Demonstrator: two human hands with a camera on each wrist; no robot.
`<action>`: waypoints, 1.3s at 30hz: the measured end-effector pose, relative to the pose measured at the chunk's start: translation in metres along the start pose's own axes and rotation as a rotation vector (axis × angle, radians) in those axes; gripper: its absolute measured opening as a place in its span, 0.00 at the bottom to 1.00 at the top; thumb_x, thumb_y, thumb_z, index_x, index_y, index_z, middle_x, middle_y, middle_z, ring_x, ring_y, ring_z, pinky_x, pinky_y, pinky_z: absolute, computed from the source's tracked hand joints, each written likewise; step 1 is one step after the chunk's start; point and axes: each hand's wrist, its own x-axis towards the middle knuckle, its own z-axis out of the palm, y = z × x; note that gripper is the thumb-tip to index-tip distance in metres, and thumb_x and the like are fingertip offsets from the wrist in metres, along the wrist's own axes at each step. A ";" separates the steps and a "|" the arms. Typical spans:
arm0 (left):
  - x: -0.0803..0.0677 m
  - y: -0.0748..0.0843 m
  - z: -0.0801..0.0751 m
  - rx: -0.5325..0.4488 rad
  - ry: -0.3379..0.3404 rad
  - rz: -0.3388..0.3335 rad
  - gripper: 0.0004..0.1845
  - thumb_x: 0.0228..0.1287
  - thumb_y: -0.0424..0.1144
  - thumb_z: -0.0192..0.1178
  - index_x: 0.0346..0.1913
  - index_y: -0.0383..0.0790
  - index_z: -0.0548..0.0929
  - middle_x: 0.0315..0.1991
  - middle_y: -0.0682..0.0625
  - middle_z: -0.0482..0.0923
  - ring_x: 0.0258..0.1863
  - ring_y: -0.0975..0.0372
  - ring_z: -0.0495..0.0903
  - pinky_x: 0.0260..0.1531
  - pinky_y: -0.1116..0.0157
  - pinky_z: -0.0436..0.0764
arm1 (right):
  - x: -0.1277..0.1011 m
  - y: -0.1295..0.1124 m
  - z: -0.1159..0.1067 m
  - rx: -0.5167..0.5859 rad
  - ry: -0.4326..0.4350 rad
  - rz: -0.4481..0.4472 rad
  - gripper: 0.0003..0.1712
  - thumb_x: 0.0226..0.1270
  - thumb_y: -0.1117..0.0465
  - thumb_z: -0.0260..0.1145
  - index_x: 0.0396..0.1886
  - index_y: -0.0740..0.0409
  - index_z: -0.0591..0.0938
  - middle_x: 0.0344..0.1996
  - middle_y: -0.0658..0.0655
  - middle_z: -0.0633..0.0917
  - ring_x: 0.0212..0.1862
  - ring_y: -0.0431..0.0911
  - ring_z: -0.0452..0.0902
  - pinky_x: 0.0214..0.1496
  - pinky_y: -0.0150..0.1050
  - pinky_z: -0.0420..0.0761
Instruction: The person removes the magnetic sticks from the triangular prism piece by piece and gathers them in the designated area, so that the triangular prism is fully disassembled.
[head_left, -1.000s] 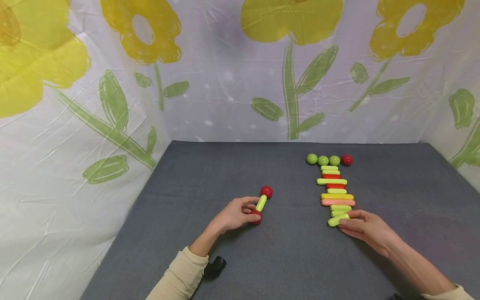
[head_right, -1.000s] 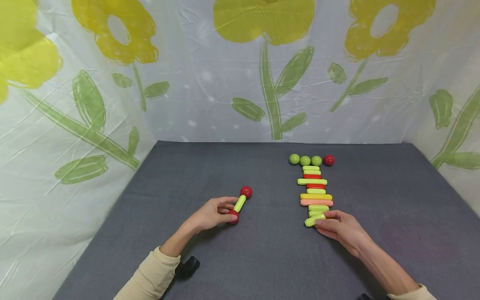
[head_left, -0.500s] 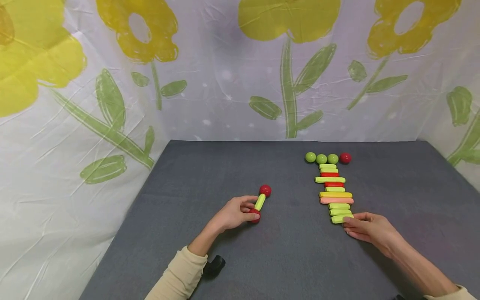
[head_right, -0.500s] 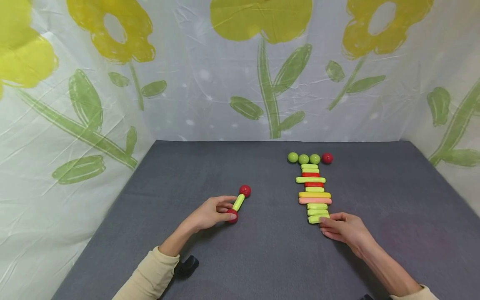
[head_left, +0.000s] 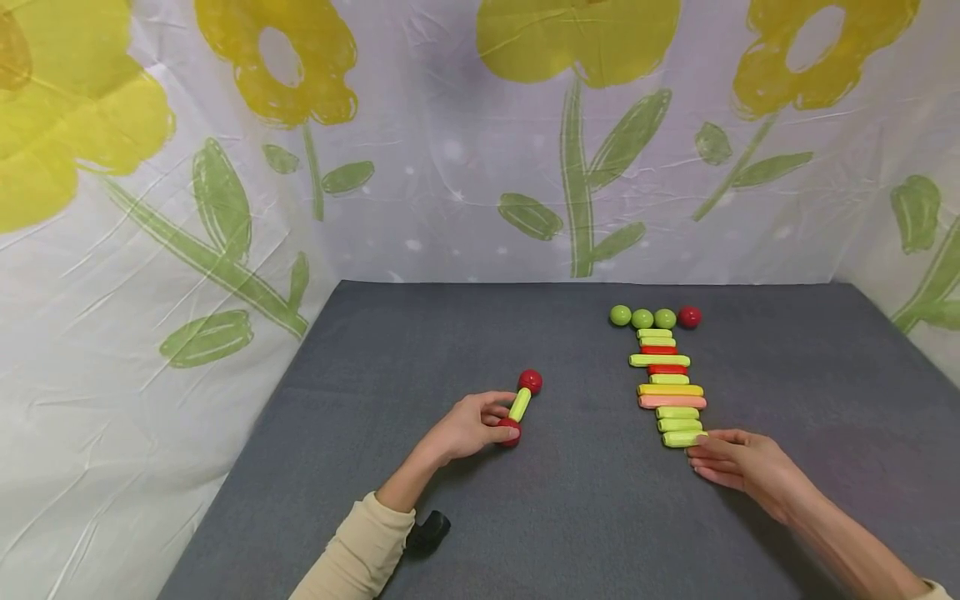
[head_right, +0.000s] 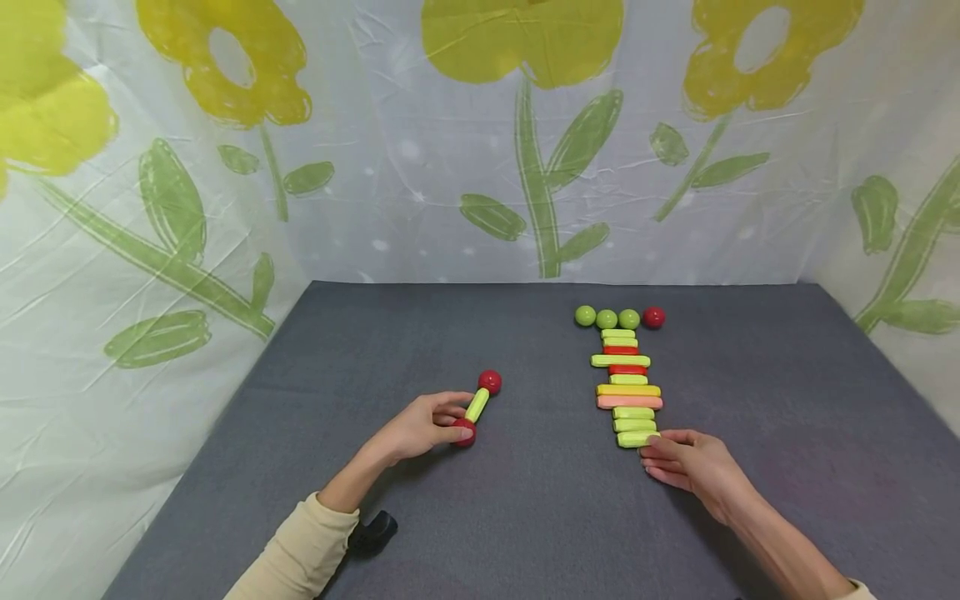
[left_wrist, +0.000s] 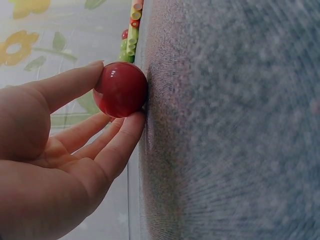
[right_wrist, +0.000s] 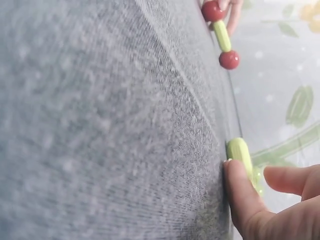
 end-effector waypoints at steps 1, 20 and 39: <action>0.000 0.000 0.000 0.001 0.000 0.002 0.29 0.59 0.34 0.67 0.63 0.37 0.73 0.52 0.42 0.77 0.51 0.54 0.77 0.46 0.60 0.78 | -0.001 0.000 0.000 -0.008 -0.005 -0.008 0.38 0.73 0.58 0.57 0.65 0.81 0.51 0.41 0.56 0.83 0.42 0.43 0.81 0.48 0.40 0.80; -0.001 0.002 -0.004 0.007 0.012 0.008 0.28 0.59 0.34 0.67 0.63 0.37 0.73 0.52 0.42 0.77 0.51 0.53 0.77 0.46 0.59 0.79 | -0.003 -0.006 0.008 -0.034 -0.040 -0.052 0.44 0.74 0.55 0.56 0.69 0.73 0.38 0.42 0.59 0.82 0.44 0.45 0.82 0.48 0.43 0.80; -0.002 0.002 -0.001 -0.008 0.002 0.016 0.29 0.59 0.33 0.68 0.64 0.36 0.73 0.49 0.43 0.78 0.48 0.56 0.78 0.42 0.62 0.79 | 0.033 -0.022 0.057 -0.054 -0.409 -0.136 0.33 0.75 0.54 0.55 0.66 0.73 0.59 0.41 0.58 0.82 0.43 0.47 0.81 0.48 0.42 0.80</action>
